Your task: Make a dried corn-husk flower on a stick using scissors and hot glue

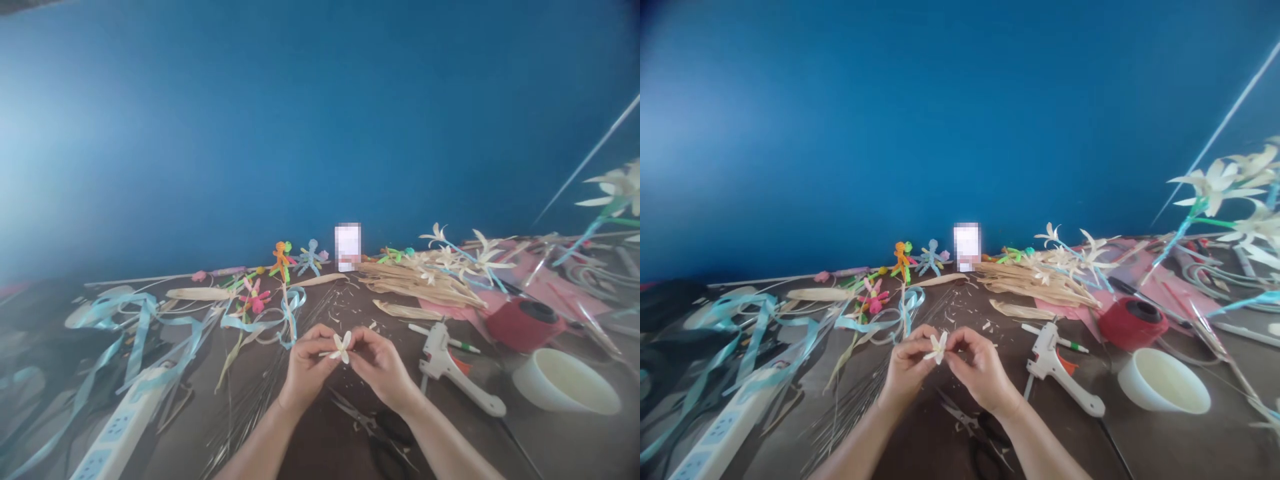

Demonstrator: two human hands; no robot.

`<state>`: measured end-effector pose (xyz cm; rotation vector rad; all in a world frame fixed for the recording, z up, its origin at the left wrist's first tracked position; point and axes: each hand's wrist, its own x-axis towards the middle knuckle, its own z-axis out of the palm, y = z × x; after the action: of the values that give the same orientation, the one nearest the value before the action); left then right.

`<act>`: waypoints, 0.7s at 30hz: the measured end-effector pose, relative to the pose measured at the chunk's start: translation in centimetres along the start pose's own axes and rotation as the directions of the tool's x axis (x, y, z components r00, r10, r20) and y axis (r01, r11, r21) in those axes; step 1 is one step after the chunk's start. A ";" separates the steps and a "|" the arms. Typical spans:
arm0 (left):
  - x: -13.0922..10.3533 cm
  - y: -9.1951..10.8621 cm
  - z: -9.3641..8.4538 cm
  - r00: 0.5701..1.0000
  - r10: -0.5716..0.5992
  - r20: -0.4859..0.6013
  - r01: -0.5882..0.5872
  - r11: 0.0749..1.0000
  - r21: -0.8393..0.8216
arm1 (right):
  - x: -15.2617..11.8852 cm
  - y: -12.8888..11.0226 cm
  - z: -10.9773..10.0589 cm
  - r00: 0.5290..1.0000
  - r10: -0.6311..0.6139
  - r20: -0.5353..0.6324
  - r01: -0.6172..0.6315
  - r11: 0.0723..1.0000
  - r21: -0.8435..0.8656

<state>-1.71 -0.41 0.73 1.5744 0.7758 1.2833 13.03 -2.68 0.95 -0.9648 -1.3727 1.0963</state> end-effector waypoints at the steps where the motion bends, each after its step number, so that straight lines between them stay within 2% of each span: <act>1: 0.0 0.1 0.0 1.000 0.001 0.001 -0.001 1.000 0.006 | 0.0 0.0 0.0 1.000 0.006 0.002 -0.006 1.000 0.016; 12: -0.5 1.3 0.1 0.997 0.078 -0.020 -0.070 0.962 0.264 | 0.1 -0.6 -0.1 0.998 0.043 0.035 -0.045 0.996 0.078; 17: -0.5 1.5 0.2 0.992 0.126 -0.026 -0.113 0.946 0.304 | 0.0 -0.4 0.1 0.998 0.031 0.045 -0.033 0.998 0.047; 21: -0.4 1.5 0.3 0.994 0.100 -0.040 -0.084 0.953 0.290 | 0.0 -0.2 0.0 0.999 0.017 0.040 -0.018 1.000 0.025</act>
<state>-1.60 -1.39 2.02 1.8313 0.9683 1.3305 13.05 -2.77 1.13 -0.9426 -1.3814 1.1494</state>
